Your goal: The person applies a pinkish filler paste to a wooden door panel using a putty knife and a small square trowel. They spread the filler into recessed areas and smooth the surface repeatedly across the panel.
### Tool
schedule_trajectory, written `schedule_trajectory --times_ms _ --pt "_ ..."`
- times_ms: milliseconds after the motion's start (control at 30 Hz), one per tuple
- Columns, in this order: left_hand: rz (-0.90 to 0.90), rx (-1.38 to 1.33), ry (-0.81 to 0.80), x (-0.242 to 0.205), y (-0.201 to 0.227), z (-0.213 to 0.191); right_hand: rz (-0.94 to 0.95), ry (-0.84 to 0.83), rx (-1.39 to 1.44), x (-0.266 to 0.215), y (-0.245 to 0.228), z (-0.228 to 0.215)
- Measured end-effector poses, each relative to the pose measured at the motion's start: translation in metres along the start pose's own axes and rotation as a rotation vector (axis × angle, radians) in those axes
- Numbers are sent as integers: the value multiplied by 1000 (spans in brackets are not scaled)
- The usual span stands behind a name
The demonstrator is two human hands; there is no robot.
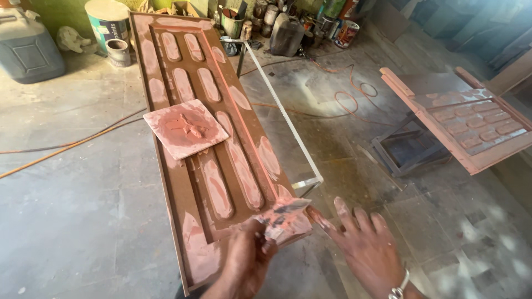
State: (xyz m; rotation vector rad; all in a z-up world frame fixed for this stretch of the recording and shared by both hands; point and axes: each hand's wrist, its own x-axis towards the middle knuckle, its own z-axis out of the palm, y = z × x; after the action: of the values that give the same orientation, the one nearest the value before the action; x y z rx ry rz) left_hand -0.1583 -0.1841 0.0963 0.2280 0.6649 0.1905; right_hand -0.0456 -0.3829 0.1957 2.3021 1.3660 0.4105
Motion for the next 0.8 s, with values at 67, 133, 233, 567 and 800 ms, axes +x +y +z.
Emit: schedule_trajectory --times_ms 67,133,233,567,800 --pt "-6 102 -55 5 18 -2 39 12 112 8 -4 -8" --pt "-72 300 -184 10 39 -3 140 -77 802 22 -14 -13" --pt "-94 388 -363 21 62 -2 -7 -2 1607 46 -42 -6" --pt "-305 349 -612 132 156 -83 -200 77 1292 84 -86 77" --pt "-353 418 -570 189 166 -98 -22 -50 1372 100 -110 111"
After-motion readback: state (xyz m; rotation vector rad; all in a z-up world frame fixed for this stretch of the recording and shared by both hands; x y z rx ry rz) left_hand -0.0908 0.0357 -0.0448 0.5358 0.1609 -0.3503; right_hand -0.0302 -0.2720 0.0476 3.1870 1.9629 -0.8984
